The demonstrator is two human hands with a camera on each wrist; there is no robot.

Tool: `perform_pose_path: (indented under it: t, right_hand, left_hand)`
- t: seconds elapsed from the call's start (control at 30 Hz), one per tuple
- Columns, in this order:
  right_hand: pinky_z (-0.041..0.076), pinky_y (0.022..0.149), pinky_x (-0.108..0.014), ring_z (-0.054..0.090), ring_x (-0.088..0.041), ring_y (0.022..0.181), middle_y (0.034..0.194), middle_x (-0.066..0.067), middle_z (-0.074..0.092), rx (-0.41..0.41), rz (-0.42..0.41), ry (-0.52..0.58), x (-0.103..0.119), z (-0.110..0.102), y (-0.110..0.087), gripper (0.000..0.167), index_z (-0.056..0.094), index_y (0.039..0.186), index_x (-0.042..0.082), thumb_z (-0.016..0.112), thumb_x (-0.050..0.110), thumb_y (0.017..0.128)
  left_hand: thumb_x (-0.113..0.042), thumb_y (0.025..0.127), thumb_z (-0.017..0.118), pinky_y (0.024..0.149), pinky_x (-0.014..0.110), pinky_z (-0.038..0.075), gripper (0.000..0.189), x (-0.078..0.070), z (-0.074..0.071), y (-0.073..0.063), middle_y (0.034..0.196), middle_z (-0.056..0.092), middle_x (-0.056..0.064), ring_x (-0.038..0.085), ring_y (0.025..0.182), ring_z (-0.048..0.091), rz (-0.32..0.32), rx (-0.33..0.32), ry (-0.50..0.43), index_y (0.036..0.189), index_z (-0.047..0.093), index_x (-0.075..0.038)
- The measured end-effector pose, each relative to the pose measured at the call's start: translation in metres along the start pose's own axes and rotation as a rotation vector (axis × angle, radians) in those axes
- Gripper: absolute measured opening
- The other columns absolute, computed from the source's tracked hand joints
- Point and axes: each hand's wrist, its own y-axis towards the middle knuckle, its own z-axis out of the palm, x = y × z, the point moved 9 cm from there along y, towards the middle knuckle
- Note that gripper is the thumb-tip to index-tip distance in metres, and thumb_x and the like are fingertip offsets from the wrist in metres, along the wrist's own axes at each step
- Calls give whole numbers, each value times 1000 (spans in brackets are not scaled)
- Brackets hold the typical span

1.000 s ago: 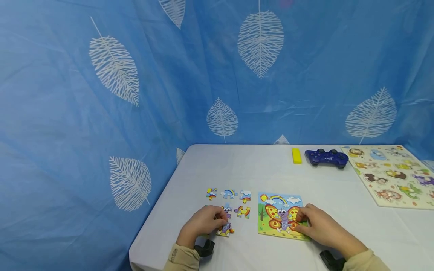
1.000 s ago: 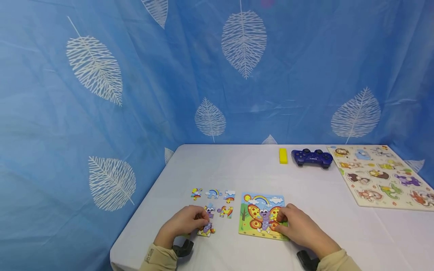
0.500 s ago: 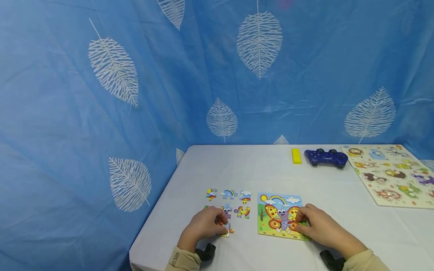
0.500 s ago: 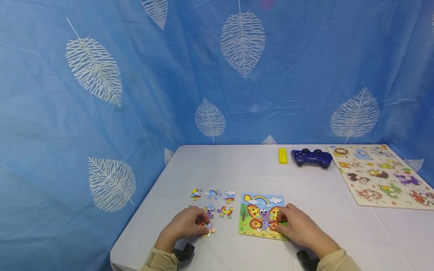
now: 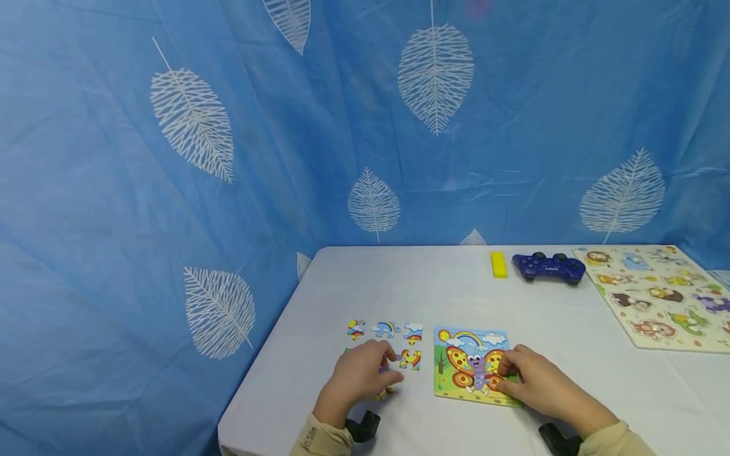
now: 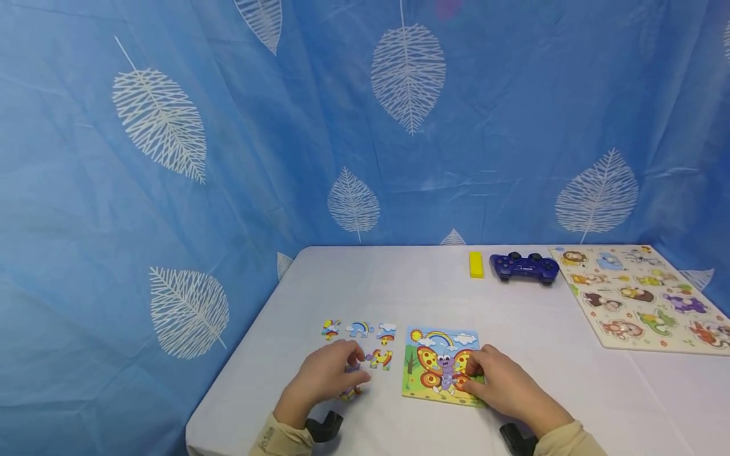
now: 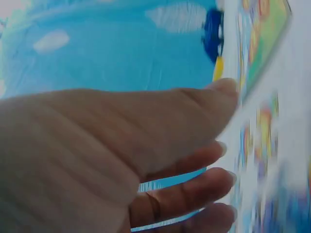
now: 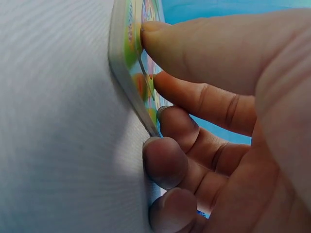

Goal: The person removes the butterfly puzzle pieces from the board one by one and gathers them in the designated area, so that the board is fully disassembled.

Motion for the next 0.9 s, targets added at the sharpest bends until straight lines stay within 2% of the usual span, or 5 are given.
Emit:
perform_pose_path:
  t: [0.23, 0.37, 0.6, 0.77, 0.9]
  right_hand:
    - [45, 69, -30, 48, -9, 78, 91, 4, 54, -19, -7, -6, -1, -1, -2, 29, 62, 89, 19, 86, 34, 83]
    - [44, 68, -29, 47, -4, 77, 90, 5, 54, -29, -46, 8, 1, -2, -3, 28, 61, 88, 20, 86, 33, 83]
    - [43, 66, -28, 45, -3, 75, 89, 5, 53, -23, -83, 21, 3, 0, -3, 28, 61, 88, 20, 84, 34, 85]
    - [43, 66, -28, 46, -2, 75, 89, 6, 53, -38, -97, 11, 4, -1, -3, 27, 61, 88, 21, 84, 33, 85]
    - [43, 67, -28, 46, -1, 76, 89, 6, 53, -51, -101, 3, 4, -2, -4, 27, 61, 88, 21, 85, 33, 84]
  left_hand:
    - [-43, 90, 80, 67, 22, 48, 31, -76, 19, 27, 92, 66, -14, -2, 79, 57, 215, 125, -5, 114, 70, -24]
    - [-39, 93, 78, 65, 18, 48, 28, -102, 34, 46, 87, 65, -15, -3, 73, 57, 277, 178, -54, 114, 70, -22]
    - [-31, 94, 78, 63, 15, 47, 24, -117, 68, 58, 81, 61, -18, -4, 69, 56, 321, 272, -194, 113, 68, -21]
    - [-31, 91, 81, 60, 13, 45, 16, -119, 80, 59, 78, 60, -19, -6, 66, 54, 326, 230, -183, 101, 70, -23]
    - [-33, 92, 80, 59, 10, 42, 9, -124, 84, 58, 74, 60, -23, -10, 65, 52, 350, 175, -93, 93, 74, -27]
